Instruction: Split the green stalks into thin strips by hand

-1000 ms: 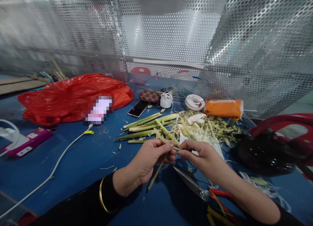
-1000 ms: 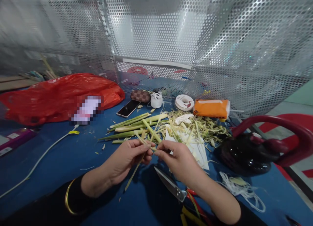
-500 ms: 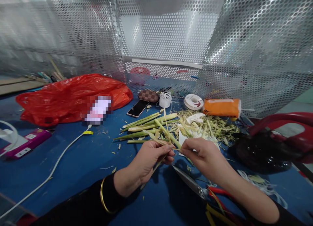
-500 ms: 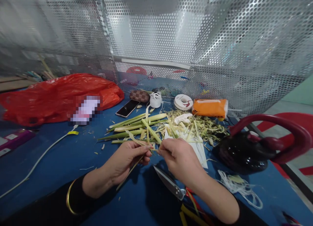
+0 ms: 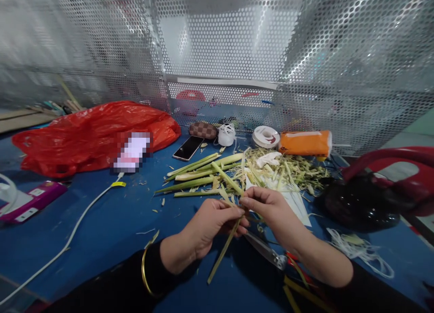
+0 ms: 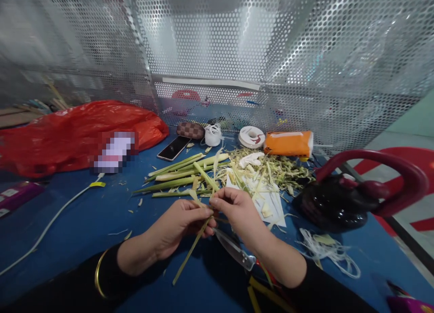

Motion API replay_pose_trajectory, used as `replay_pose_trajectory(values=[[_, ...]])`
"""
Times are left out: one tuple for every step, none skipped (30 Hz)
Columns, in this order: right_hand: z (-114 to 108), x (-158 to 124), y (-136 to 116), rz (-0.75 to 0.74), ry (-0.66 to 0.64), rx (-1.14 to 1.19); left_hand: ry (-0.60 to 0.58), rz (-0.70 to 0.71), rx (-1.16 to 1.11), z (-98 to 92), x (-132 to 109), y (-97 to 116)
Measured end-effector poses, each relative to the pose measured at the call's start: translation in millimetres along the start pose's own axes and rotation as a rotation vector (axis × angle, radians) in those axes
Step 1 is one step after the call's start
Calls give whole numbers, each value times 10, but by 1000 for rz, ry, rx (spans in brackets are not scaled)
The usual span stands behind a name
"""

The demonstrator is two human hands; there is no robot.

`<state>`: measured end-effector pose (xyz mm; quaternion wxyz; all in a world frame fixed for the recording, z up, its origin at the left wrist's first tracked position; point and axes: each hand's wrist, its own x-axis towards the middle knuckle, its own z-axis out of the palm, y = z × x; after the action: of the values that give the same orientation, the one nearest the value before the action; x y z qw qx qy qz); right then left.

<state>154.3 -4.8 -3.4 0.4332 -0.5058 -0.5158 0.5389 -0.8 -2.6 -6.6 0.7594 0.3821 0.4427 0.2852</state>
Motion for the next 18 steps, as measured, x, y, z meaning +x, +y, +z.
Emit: replay_pose_trajectory(values=[[5, 0, 5, -10, 23, 1, 1, 8, 5, 0, 1, 2], [10, 1, 12, -16, 43, 4, 0, 18, 9, -2, 1, 4], [16, 2, 22, -19, 57, 10, -2, 25, 13, -5, 0, 7], [23, 4, 32, -20, 67, 17, -3, 28, 18, -7, 0, 9], [29, 5, 42, -22, 76, 23, -6, 29, 21, -10, 0, 10], [33, 8, 51, -25, 86, 27, -7, 28, 23, -12, 1, 11], [36, 10, 57, -30, 95, 28, -9, 27, 23, -14, 3, 10], [35, 13, 60, -33, 100, 26, -12, 27, 22, -16, 5, 9], [31, 17, 60, -33, 97, 24, -17, 29, 18, -17, 8, 7], [25, 21, 57, -29, 90, 22, -23, 32, 10, -19, 12, 3], [17, 24, 51, -24, 80, 20, -30, 34, -1, -21, 16, 0], [9, 28, 46, -20, 70, 19, -35, 34, -14, -24, 19, -4], [2, 30, 41, -18, 64, 18, -41, 33, -28, -27, 23, -8], [-2, 32, 38, -18, 60, 19, -45, 30, -39, -30, 26, -12], [-3, 34, 37, -19, 58, 20, -49, 28, -44, -33, 28, -16], [-1, 34, 40, -20, 58, 20, -51, 28, -43, -34, 30, -19], [3, 35, 44, -21, 61, 19, -49, 32, -39, -34, 31, -23], [9, 37, 50, -21, 68, 17, -46, 37, -33, -33, 31, -27]])
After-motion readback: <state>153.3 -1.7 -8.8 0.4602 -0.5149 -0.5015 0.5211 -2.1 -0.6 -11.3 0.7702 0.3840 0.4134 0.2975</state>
